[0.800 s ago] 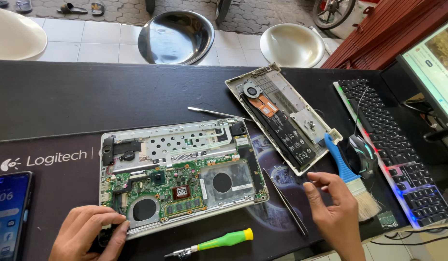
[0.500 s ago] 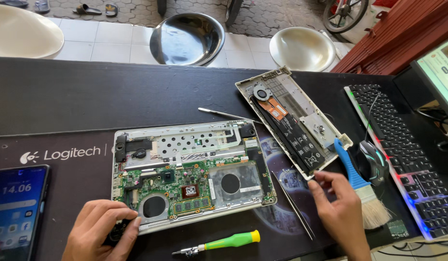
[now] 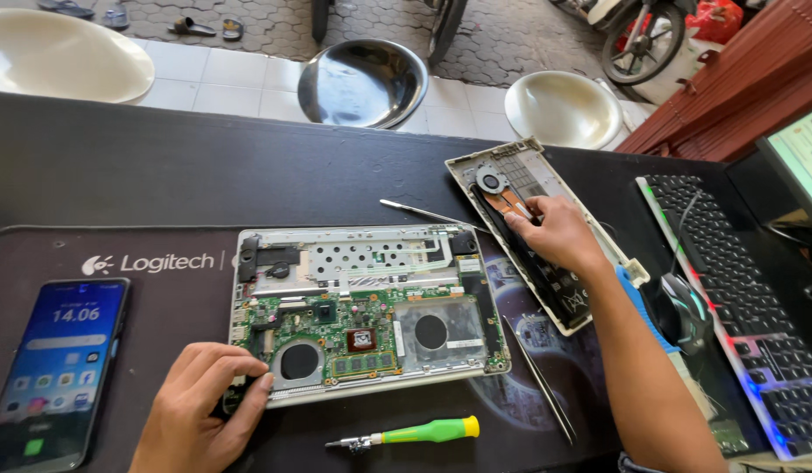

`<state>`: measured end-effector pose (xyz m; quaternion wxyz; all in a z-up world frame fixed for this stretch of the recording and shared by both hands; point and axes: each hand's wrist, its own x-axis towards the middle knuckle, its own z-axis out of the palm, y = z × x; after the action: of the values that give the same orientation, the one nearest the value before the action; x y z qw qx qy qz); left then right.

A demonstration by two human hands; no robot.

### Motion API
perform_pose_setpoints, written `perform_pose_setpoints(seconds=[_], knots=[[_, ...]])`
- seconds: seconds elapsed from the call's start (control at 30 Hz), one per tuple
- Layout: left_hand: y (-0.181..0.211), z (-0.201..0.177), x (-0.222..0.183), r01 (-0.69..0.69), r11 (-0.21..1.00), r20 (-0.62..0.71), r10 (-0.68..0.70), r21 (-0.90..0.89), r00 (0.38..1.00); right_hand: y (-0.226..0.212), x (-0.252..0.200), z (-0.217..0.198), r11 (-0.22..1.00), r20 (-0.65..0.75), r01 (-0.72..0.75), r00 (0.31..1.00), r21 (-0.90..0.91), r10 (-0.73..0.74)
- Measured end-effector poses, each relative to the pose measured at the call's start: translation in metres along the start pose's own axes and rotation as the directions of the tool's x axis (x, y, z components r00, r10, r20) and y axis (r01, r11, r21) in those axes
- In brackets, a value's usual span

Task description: The person places a cooling fan into a disassembled laptop chassis and uses a screwdriver to secure it with screws. The person repeatedly tightens screws around the fan and motherboard area.

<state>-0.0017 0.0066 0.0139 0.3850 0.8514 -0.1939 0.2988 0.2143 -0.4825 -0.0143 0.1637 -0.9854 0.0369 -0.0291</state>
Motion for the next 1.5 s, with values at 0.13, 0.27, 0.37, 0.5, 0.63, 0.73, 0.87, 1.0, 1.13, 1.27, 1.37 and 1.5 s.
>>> perform_pose_setpoints(seconds=[0.13,0.27,0.37,0.5,0.63,0.73,0.87,1.0,1.13,1.27,1.37,1.5], knots=[[-0.001,-0.002,-0.002,0.015,1.0,0.011,-0.015,0.009,1.0,0.005,0.009,0.006,0.997,0.049,-0.061,0.997,-0.036,0.063],[0.0,-0.004,-0.004,0.032,0.999,0.039,-0.032,0.006,0.999,0.007,0.012,0.007,0.995,0.042,-0.092,0.995,-0.028,0.093],[0.0,-0.005,-0.004,0.043,0.999,0.047,-0.043,-0.001,0.998,0.003,0.01,0.006,0.994,0.023,-0.109,0.994,-0.024,0.11],[0.0,-0.005,-0.003,0.043,0.999,0.048,-0.042,-0.012,0.998,-0.012,0.0,0.002,0.993,-0.051,-0.093,0.995,-0.065,0.09],[0.0,-0.005,-0.003,0.037,0.999,0.045,-0.036,-0.009,0.998,-0.016,-0.011,0.005,0.989,-0.139,0.013,0.99,-0.144,-0.033],[-0.001,-0.003,-0.001,0.02,1.0,0.039,-0.019,-0.011,0.999,-0.017,-0.013,0.004,0.979,-0.201,0.096,0.971,-0.178,-0.132],[-0.001,-0.002,0.0,0.006,1.0,0.037,-0.005,-0.008,0.999,-0.023,-0.011,-0.001,0.998,-0.219,0.059,0.974,-0.022,-0.062],[0.001,-0.003,0.001,0.015,1.0,0.037,-0.015,-0.003,0.999,-0.013,-0.005,0.0,0.855,-0.119,-0.082,0.979,0.512,0.166],[0.003,-0.003,0.002,0.031,0.999,0.044,-0.031,-0.005,0.999,-0.002,-0.004,0.001,0.395,0.082,-0.162,0.974,0.904,0.212],[0.018,-0.005,0.026,-0.018,1.0,0.029,0.019,-0.013,0.999,-0.029,-0.027,-0.004,-0.114,0.319,-0.314,0.947,0.943,0.03],[0.038,0.003,0.058,-0.108,0.993,-0.003,0.108,-0.041,0.994,-0.061,-0.05,-0.006,-0.232,0.368,-0.391,0.92,0.891,-0.136],[0.046,0.032,0.09,-0.263,0.965,0.093,0.264,-0.018,0.96,-0.083,-0.072,0.011,-0.268,0.432,-0.532,0.83,0.803,-0.353]])
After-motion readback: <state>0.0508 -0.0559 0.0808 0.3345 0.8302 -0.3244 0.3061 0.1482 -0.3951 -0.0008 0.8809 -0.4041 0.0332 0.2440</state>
